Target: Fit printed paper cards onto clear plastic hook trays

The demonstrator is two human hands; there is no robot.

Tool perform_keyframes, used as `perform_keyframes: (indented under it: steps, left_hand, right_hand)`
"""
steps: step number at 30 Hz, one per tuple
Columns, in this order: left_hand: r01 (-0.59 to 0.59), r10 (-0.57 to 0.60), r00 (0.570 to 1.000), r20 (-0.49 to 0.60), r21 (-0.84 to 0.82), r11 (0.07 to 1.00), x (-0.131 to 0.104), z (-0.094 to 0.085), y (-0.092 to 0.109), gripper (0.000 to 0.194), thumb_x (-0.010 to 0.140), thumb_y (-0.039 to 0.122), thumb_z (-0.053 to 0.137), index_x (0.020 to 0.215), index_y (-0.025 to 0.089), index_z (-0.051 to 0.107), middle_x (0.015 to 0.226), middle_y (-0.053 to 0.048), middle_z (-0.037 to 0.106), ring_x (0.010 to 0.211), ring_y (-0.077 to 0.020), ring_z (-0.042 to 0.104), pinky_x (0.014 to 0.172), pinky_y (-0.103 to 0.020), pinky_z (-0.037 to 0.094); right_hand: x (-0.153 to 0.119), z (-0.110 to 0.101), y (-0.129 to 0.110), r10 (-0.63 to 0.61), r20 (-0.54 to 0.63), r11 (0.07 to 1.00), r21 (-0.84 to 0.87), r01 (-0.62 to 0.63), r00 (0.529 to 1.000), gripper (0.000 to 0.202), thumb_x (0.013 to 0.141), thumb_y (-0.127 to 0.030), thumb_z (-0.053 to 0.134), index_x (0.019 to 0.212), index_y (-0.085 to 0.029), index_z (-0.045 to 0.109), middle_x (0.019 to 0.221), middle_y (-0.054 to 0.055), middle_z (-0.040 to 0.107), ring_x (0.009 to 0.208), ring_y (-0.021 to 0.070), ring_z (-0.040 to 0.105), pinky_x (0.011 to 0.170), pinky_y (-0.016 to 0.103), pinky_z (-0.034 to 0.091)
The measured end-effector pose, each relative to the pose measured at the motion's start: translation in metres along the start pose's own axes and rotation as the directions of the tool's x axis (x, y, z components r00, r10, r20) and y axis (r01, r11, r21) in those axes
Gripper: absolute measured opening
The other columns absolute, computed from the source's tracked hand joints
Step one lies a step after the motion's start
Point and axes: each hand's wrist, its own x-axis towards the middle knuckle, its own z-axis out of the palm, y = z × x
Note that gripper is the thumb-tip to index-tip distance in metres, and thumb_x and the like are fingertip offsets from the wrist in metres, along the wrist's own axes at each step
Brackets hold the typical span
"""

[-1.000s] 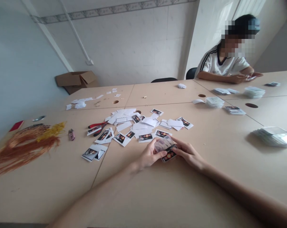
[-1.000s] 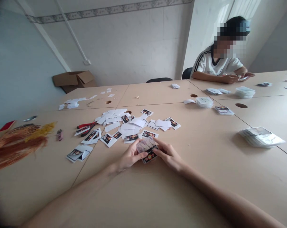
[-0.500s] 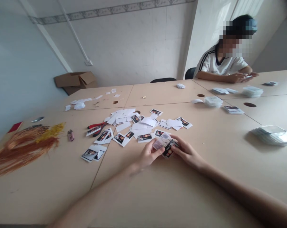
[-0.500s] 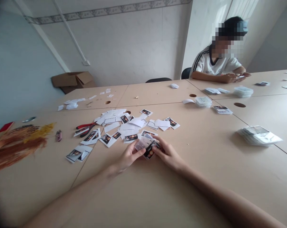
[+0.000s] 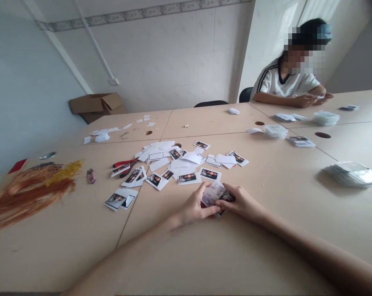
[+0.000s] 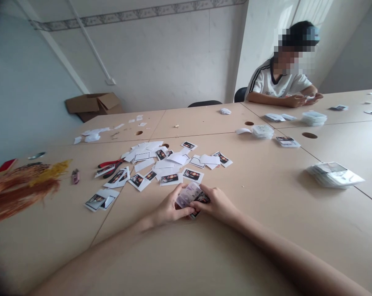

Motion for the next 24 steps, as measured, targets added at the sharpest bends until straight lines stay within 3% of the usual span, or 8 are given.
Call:
perform_keyframes:
  steps: [8,13,18,20,24]
  left_hand:
    - [-0.027,0.027,1.000,0.005,0.025,0.999,0.0014,-0.0013,-0.0003,0.049,0.068,0.030,0.061,0.111,0.020,0.040,0.082,-0.002,0.055,0.070,-0.0133,0.054,0.060,-0.023,0.044]
    - [0.014,-0.014,1.000,-0.003,0.032,0.999,0.0020,-0.0024,-0.0026,0.059,0.067,0.034,0.062,0.118,0.021,0.036,0.076,0.000,0.053,0.063,-0.0121,0.051,0.056,-0.023,0.044]
    - [0.013,-0.014,1.000,0.007,0.027,1.000,0.0018,-0.0020,-0.0033,0.058,0.069,0.035,0.060,0.119,0.020,0.035,0.080,-0.003,0.053,0.065,-0.0126,0.052,0.055,-0.023,0.044]
    - [0.011,-0.011,1.000,-0.006,0.048,0.999,0.0017,-0.0022,-0.0040,0.057,0.070,0.035,0.059,0.119,0.020,0.034,0.080,-0.003,0.053,0.065,-0.0127,0.052,0.056,-0.023,0.045]
    - [-0.004,0.004,1.000,-0.007,0.089,0.996,0.0013,-0.0029,-0.0053,0.053,0.070,0.034,0.058,0.116,0.019,0.038,0.079,-0.002,0.053,0.063,-0.0123,0.051,0.055,-0.023,0.043]
  right_hand:
    - [-0.0007,-0.0015,-0.0019,-0.034,0.035,0.999,0.025,0.034,0.999,0.027,0.085,-0.040,0.036,0.077,-0.017,0.048,0.066,0.002,0.056,0.055,0.0114,0.047,0.052,0.022,0.035]
    - [-0.0005,-0.0015,0.0016,0.019,0.014,1.000,0.016,-0.019,1.000,0.037,0.088,-0.041,0.026,0.064,-0.018,0.042,0.055,-0.002,0.044,0.051,0.0098,0.038,0.050,0.022,0.031]
    - [-0.0014,-0.0033,0.0024,0.011,0.003,0.984,0.179,-0.011,1.000,0.040,0.088,-0.044,0.022,0.065,-0.017,0.041,0.057,-0.002,0.038,0.053,0.0094,0.034,0.049,0.021,0.031]
    - [-0.0014,-0.0043,0.0018,-0.008,0.001,0.980,0.201,0.008,1.000,0.040,0.088,-0.044,0.023,0.068,-0.016,0.044,0.060,-0.002,0.041,0.055,0.0098,0.036,0.051,0.021,0.032]
    - [-0.0004,-0.0046,0.0024,-0.035,0.060,0.996,0.086,0.030,0.998,0.033,0.081,-0.046,0.041,0.072,-0.016,0.048,0.061,-0.001,0.047,0.054,0.0096,0.038,0.050,0.021,0.031]
